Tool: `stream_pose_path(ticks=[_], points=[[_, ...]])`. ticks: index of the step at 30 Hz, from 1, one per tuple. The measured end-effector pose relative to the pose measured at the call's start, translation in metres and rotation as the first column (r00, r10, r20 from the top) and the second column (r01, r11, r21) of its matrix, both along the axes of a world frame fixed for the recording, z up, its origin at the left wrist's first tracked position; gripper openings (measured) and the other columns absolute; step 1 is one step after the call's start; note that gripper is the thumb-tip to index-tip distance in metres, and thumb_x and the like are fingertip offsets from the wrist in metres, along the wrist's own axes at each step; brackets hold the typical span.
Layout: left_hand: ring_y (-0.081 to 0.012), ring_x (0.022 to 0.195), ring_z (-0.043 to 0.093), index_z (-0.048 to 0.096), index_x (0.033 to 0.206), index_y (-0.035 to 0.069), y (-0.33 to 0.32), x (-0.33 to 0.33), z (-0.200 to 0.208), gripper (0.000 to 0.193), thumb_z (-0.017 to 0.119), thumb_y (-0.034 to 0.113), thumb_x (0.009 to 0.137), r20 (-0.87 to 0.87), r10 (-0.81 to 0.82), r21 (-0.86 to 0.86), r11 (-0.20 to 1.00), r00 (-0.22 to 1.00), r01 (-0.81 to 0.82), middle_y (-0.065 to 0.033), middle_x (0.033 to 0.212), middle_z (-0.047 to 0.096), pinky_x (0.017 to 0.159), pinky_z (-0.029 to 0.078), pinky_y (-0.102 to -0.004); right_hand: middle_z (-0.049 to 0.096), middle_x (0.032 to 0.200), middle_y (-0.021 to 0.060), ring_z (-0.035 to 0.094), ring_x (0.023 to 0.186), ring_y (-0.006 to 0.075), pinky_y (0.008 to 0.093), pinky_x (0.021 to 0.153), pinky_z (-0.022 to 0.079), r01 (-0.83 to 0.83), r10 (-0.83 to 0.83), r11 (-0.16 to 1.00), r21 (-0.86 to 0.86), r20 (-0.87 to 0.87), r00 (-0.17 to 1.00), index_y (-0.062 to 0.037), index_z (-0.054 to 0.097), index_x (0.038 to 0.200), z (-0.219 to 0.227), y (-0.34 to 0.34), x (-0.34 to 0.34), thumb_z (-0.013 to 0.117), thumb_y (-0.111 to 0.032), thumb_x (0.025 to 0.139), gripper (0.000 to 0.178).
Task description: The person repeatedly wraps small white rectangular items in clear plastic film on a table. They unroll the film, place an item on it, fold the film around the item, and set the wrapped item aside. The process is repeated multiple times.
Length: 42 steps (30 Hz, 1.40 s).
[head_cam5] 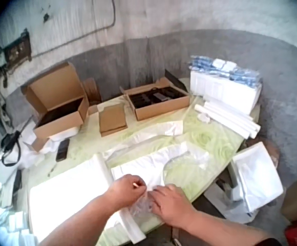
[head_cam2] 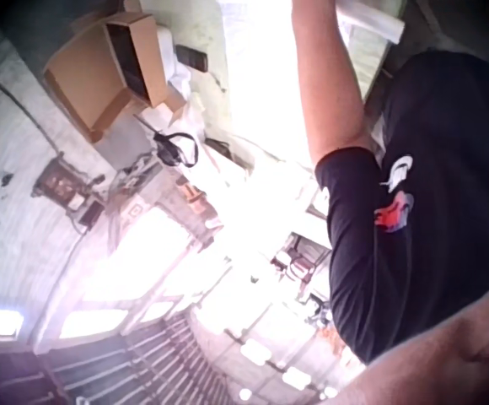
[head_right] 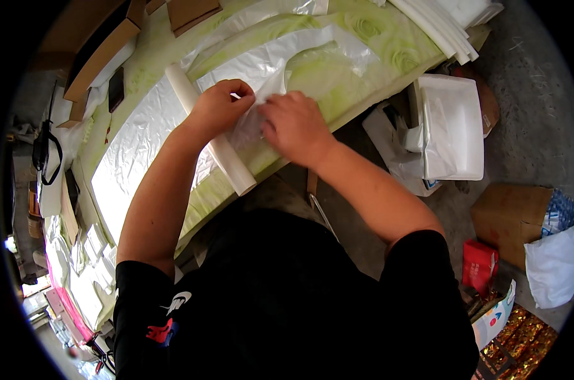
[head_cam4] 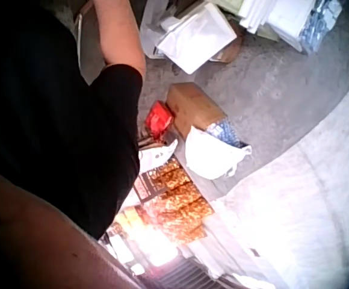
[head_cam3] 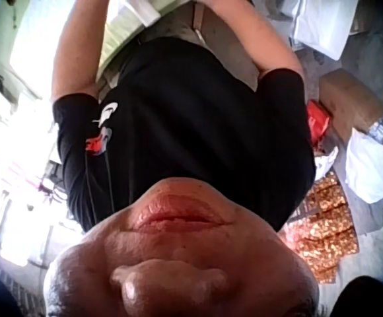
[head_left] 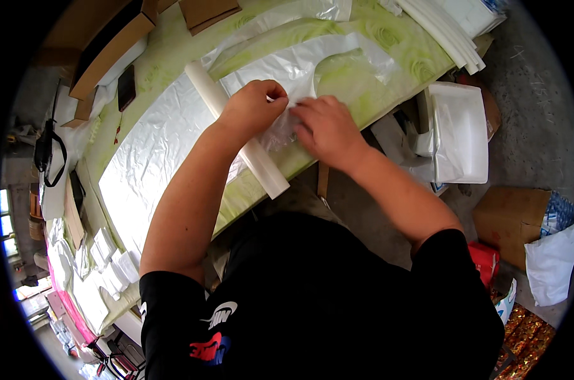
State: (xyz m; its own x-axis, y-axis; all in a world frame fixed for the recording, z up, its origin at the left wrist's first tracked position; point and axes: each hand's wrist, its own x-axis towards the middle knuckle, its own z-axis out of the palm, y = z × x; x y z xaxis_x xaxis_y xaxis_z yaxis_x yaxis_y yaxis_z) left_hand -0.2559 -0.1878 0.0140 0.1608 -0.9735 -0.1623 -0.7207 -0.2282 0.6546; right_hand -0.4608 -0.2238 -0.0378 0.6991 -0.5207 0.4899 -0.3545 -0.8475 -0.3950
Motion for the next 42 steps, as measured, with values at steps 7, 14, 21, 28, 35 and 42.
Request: stream_pose_path(ticks=[7,14,21,28,35,42], points=[[-0.0225,0.091,0.07,0.074,0.106,0.006,0.011,-0.003,0.004,0.025,0.073,0.027,0.092,-0.01,0.047,-0.091,0.995,0.999,-0.048,-0.0114,0.106,0.073,0.085,0.056,-0.0358,0.068,0.122,0.0068,0.058,0.113,0.0314,0.0463,0.097,0.048,0.218,-0.225,0.969,-0.113,-0.05,0.973,-0.0114,0.07,0.125,-0.005,-0.064,0.026,0.072,-0.027,0.088,0.04],[-0.0277,0.096,0.071,0.073,0.105,0.008,0.009,-0.007,0.005,0.022,0.068,0.026,0.092,-0.035,0.115,-0.044,0.992,0.993,-0.116,-0.0139,0.113,0.069,0.088,0.057,-0.0388,0.066,0.096,0.0096,0.061,0.099,0.0319,0.0479,0.089,0.049,0.214,-0.231,0.966,-0.147,-0.11,0.967,-0.0116,0.076,0.107,0.014,-0.071,0.037,0.068,-0.026,0.088,0.026],[-0.0252,0.101,0.071,0.07,0.103,0.003,0.011,-0.007,-0.004,0.021,0.071,0.019,0.09,-0.048,0.0,-0.193,0.981,0.999,-0.009,-0.0128,0.11,0.068,0.087,0.057,-0.0373,0.07,0.1,0.0139,0.063,0.102,0.0355,0.0453,0.088,0.053,0.02,-0.028,0.992,-0.128,-0.063,0.998,-0.005,0.069,0.121,-0.016,-0.083,0.046,0.067,-0.01,0.081,0.041],[-0.0238,0.104,0.068,0.065,0.122,0.004,0.006,-0.009,-0.002,0.039,0.073,0.027,0.091,-0.122,0.062,-0.175,0.981,0.991,-0.082,-0.0111,0.122,0.067,0.093,0.055,-0.0384,0.053,0.15,0.02,0.056,0.129,0.0402,0.0489,0.104,0.047,0.522,-0.511,0.853,0.015,-0.177,0.841,-0.0248,0.036,0.161,-0.007,-0.133,0.048,0.058,-0.016,0.091,0.074],[-0.0155,0.103,0.064,0.061,0.129,0.011,-0.053,-0.014,0.006,0.039,0.073,0.028,0.096,-0.807,0.349,0.156,0.904,0.477,-0.398,-0.0017,0.114,0.066,0.086,0.053,-0.0341,0.048,0.155,0.0096,0.056,0.13,0.0326,0.0504,0.103,0.045,-0.142,0.144,0.966,-0.218,-0.006,0.99,-0.0374,0.055,0.144,-0.011,-0.114,0.044,0.072,-0.012,0.082,0.07],[-0.0117,0.094,0.06,0.066,0.116,0.013,-0.01,0.033,0.028,0.019,0.071,0.018,0.098,-0.875,0.24,-0.051,0.818,0.42,-0.573,0.0027,0.102,0.065,0.09,0.053,-0.036,0.064,0.131,0.0141,0.065,0.107,0.0374,0.047,0.097,0.051,0.179,-0.107,0.951,-0.25,0.278,0.955,-0.0166,0.059,0.141,-0.019,-0.131,0.052,0.069,-0.011,0.081,0.061]])
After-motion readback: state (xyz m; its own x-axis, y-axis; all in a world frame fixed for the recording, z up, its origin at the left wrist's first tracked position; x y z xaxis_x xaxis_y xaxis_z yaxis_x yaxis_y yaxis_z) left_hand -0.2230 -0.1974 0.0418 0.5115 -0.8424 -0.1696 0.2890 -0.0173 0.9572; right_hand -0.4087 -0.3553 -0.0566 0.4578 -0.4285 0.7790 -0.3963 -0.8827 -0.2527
